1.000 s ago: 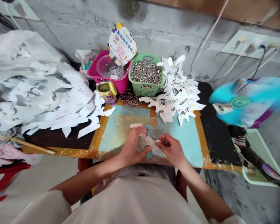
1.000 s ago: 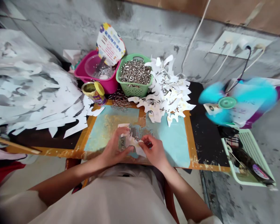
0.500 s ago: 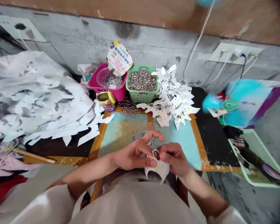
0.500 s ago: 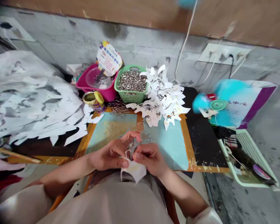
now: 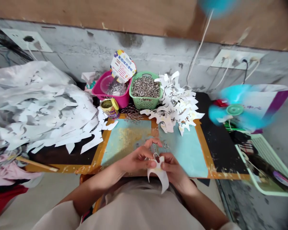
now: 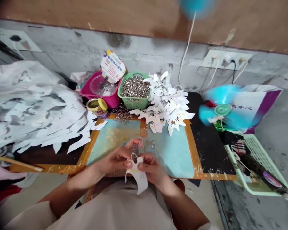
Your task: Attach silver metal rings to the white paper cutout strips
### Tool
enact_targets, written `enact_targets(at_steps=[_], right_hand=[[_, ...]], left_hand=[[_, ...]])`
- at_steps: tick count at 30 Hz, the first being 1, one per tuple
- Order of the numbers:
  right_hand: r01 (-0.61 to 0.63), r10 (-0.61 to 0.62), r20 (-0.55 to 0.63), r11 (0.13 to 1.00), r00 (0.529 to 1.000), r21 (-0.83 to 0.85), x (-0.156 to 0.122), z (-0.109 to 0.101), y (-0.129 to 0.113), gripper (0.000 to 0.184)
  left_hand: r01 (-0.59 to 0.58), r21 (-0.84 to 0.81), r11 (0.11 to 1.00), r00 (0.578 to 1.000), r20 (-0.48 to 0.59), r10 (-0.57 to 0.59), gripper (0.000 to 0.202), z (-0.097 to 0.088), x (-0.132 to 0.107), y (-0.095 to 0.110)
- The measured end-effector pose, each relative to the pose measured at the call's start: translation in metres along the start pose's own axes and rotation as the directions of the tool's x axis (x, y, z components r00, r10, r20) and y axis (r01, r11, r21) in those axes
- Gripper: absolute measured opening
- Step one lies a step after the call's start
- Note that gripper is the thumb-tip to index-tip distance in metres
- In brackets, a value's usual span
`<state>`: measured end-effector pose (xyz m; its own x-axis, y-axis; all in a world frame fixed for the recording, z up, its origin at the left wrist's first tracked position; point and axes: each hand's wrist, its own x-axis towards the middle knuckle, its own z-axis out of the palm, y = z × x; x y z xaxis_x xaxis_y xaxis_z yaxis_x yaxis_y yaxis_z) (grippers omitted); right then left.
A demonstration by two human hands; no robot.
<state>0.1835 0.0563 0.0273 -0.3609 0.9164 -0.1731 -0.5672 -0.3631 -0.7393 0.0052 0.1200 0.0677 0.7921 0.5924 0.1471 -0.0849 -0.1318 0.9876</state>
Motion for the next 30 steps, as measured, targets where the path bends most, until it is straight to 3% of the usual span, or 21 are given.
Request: enact_targets(at_steps=[3,6,9,11,13,15,16,17,18,20,22,23,25,27,29,30], right_hand=[[-0.006,0.006,0.001,0.999,1.0,0.037,0.002,-0.007,0.009,0.049],[0.011,-0.012,-0.011,0.997,1.0,-0.07,0.004,-0.014,0.0,0.055],[0.065,-0.081,-0.049,0.96,0.995,-0.272,0.005,-0.015,-0.012,0.034],[0.095,-0.128,-0.067,0.925,0.99,-0.367,0.005,-0.014,-0.015,0.024],[0.115,-0.162,-0.078,0.902,0.984,-0.416,0.005,-0.013,-0.013,0.022],[0.137,-0.202,-0.107,0.89,0.974,-0.435,0.005,-0.014,-0.01,0.021],[0.147,-0.221,-0.126,0.89,0.967,-0.432,0.005,-0.014,-0.008,0.02],[0.158,-0.238,-0.142,0.892,0.961,-0.424,0.005,-0.015,-0.007,0.019],[0.166,-0.247,-0.151,0.895,0.957,-0.414,0.005,-0.015,-0.007,0.018],[0.164,-0.238,-0.139,0.899,0.961,-0.406,0.006,-0.015,-0.005,0.016],[0.15,-0.22,-0.123,0.894,0.968,-0.422,0.007,-0.015,-0.002,0.015],[0.137,-0.208,-0.12,0.891,0.971,-0.433,0.007,-0.016,-0.001,0.015],[0.109,-0.177,-0.126,0.899,0.976,-0.424,0.007,-0.017,0.003,0.016],[0.093,-0.151,-0.141,0.931,0.978,-0.352,0.007,-0.019,0.003,0.027],[0.115,-0.173,-0.169,0.945,0.97,-0.306,0.005,-0.019,0.0,0.042],[0.138,-0.212,-0.187,0.93,0.959,-0.342,0.005,-0.018,-0.002,0.044]], left_hand=[[0.004,0.065,0.998,1.0,-0.022,-0.003,0.053,0.0,-0.001,-0.004],[0.017,0.284,0.959,0.999,-0.034,-0.007,0.04,-0.004,0.0,-0.006],[0.058,0.477,0.877,0.983,-0.181,0.034,0.036,-0.009,0.001,-0.011],[0.077,0.493,0.866,0.913,-0.384,0.137,0.06,-0.01,-0.004,-0.017],[0.041,0.468,0.883,0.778,-0.57,0.266,0.083,-0.007,-0.015,-0.025],[-0.009,0.421,0.907,0.627,-0.704,0.333,0.082,0.002,-0.031,-0.032],[-0.015,0.36,0.933,0.575,-0.76,0.302,0.072,0.008,-0.04,-0.035],[0.016,0.267,0.963,0.552,-0.806,0.214,0.057,0.016,-0.048,-0.036],[0.085,0.133,0.987,0.603,-0.796,0.055,0.048,0.024,-0.054,-0.037],[0.208,-0.197,0.958,0.736,-0.613,-0.286,0.054,0.039,-0.06,-0.036],[0.233,-0.504,0.832,0.784,-0.409,-0.468,0.06,0.049,-0.056,-0.033],[0.19,-0.612,0.768,0.782,-0.379,-0.495,0.057,0.051,-0.051,-0.032],[0.045,-0.685,0.727,0.723,-0.48,-0.497,0.042,0.051,-0.04,-0.03],[-0.06,-0.636,0.77,0.625,-0.625,-0.468,0.034,0.048,-0.03,-0.029],[-0.073,-0.554,0.829,0.559,-0.711,-0.426,0.044,0.046,-0.026,-0.032],[-0.055,-0.514,0.856,0.547,-0.732,-0.405,0.049,0.046,-0.025,-0.034]])
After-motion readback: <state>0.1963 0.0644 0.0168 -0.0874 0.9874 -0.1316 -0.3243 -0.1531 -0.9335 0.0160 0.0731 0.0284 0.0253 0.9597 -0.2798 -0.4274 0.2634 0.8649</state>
